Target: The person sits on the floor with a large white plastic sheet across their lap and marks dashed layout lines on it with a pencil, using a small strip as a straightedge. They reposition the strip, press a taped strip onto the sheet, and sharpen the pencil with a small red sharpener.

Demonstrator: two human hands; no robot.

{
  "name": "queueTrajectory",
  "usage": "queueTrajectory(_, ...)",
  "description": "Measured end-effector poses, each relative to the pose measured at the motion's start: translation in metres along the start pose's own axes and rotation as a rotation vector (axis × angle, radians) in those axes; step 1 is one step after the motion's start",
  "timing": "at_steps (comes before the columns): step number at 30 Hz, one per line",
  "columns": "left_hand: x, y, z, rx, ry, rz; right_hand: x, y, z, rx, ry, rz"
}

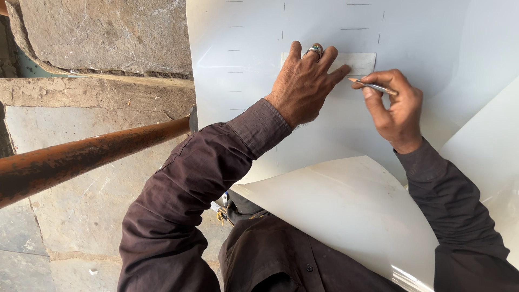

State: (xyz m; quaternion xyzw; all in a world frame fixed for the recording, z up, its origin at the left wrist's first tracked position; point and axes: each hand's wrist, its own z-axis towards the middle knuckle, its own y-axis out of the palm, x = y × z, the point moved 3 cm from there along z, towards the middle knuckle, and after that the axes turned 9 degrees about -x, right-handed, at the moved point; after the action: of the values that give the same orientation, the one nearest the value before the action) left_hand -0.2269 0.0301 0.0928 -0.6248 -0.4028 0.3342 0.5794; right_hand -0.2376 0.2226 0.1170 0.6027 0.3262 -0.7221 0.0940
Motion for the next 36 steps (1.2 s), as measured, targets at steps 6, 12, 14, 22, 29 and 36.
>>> queueTrajectory(6, 0.0, 0.001, 0.001, -0.018, -0.002, -0.019, 0.009, 0.005, 0.004, 0.006, -0.045, -0.324)
queueTrajectory(12, -0.001, 0.003, 0.001, -0.03, 0.002, -0.032, 0.017, 0.005, 0.005, 0.028, -0.064, -0.39)
queueTrajectory(14, -0.001, 0.003, 0.002, -0.038, 0.003, -0.034, 0.018, 0.005, 0.005, 0.024, -0.069, -0.394)
queueTrajectory(22, -0.001, 0.002, 0.001, -0.023, -0.001, -0.026, 0.018, 0.012, 0.008, 0.015, -0.103, -0.476)
queueTrajectory(29, -0.001, 0.003, 0.0, -0.025, 0.003, -0.016, 0.018, -0.005, 0.003, 0.02, -0.092, -0.511)
queueTrajectory(36, 0.0, 0.002, -0.001, -0.012, 0.003, -0.02, 0.018, -0.013, 0.001, -0.001, -0.1, -0.53)
